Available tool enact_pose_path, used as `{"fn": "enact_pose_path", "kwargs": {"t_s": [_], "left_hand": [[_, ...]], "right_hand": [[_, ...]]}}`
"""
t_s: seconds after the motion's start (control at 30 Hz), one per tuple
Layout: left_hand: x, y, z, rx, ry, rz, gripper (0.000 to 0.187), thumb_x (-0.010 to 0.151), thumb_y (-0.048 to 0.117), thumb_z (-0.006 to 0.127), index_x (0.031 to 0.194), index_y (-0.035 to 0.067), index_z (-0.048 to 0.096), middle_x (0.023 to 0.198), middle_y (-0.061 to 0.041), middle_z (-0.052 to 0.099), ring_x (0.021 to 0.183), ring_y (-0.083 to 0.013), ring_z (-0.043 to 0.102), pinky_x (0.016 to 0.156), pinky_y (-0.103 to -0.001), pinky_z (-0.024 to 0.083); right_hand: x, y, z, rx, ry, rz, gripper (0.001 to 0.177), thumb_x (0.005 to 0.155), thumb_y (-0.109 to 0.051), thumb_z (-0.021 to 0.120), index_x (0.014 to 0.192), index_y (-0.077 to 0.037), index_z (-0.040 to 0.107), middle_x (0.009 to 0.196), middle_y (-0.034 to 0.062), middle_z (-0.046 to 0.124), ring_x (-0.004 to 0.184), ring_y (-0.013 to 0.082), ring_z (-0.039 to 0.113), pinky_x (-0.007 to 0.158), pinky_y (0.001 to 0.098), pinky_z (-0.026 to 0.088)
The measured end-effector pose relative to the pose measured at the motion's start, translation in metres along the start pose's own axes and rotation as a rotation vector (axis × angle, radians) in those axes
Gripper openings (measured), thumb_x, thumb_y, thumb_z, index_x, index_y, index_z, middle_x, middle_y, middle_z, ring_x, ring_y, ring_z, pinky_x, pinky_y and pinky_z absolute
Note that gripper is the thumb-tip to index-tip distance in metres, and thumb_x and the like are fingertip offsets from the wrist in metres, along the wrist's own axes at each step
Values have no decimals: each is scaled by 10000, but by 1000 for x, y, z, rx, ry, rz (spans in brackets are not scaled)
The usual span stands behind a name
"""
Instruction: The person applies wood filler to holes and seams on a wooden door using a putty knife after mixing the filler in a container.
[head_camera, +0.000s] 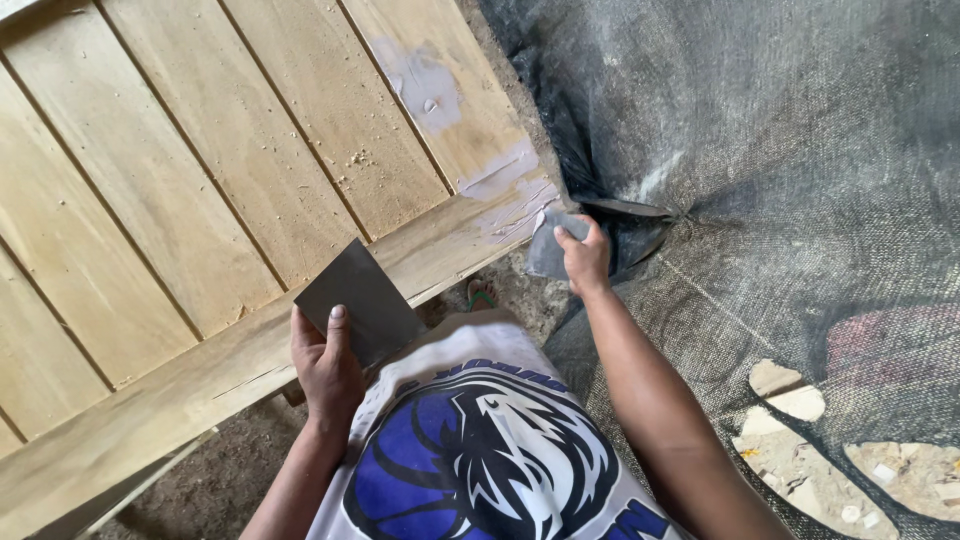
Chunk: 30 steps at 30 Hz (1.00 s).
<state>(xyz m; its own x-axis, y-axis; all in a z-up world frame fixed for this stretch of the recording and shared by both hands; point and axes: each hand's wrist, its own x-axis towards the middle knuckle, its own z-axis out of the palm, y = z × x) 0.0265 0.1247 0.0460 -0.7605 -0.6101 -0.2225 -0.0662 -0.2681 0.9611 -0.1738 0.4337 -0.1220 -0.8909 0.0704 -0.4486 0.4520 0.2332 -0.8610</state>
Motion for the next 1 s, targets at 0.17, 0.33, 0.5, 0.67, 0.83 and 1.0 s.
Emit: {"fn": "enact_pose_path", "kwargs": {"t_s": [0.17, 0.33, 0.5, 0.67, 0.83, 1.0], "left_hand": [[0, -7, 4, 2, -36, -21, 364, 1076, 91, 561, 1419, -2, 482, 1318, -117, 633, 1208, -179, 608, 1040, -319, 501], [-1, -10, 11, 11, -61, -14, 374, 1075, 79, 558, 1433, 6, 477, 1327, -114, 626, 1206, -173, 598, 1042, -310, 489], [-4, 9, 15, -30, -15, -8, 339, 1065, 91, 550, 1390, 15, 494, 1290, -106, 627, 1165, -173, 619, 1007, -317, 526], [-10, 5, 4, 10, 33, -16, 311, 1083, 102, 560, 1374, 1, 513, 1258, -111, 636, 1118, -172, 621, 981, -316, 535], [-11, 9, 9, 51, 16, -15, 324, 1079, 112, 555, 1378, -3, 506, 1268, -116, 643, 1133, -173, 632, 981, -310, 543], [-10, 10, 9, 3, 10, -11, 361, 1070, 123, 558, 1404, 4, 488, 1280, -123, 643, 1149, -179, 635, 993, -318, 550]], "right_hand": [[2, 10, -2, -330, 33, -394, 274, 986, -181, 671, 1207, -22, 645, 1110, 166, 712, 972, 246, 698, 822, 367, 580], [10, -15, 13, -547, -188, -710, 154, 1072, -189, 575, 1079, -67, 669, 890, 100, 733, 737, 211, 721, 582, 338, 609], [-9, -47, -5, -410, -192, -301, 183, 986, -214, 585, 1091, -82, 655, 906, 90, 714, 722, 193, 723, 558, 339, 629], [10, -40, -57, -259, -2, -174, 310, 857, -285, 687, 1066, -56, 663, 961, 102, 698, 798, 185, 695, 644, 350, 617], [25, -58, -54, -353, -248, -63, 394, 991, -467, 601, 987, -86, 700, 851, 94, 687, 715, 199, 665, 623, 394, 563], [35, -67, -10, -739, -216, -394, 247, 921, -311, 624, 985, -89, 713, 899, 125, 768, 755, 241, 739, 672, 377, 591]]}}
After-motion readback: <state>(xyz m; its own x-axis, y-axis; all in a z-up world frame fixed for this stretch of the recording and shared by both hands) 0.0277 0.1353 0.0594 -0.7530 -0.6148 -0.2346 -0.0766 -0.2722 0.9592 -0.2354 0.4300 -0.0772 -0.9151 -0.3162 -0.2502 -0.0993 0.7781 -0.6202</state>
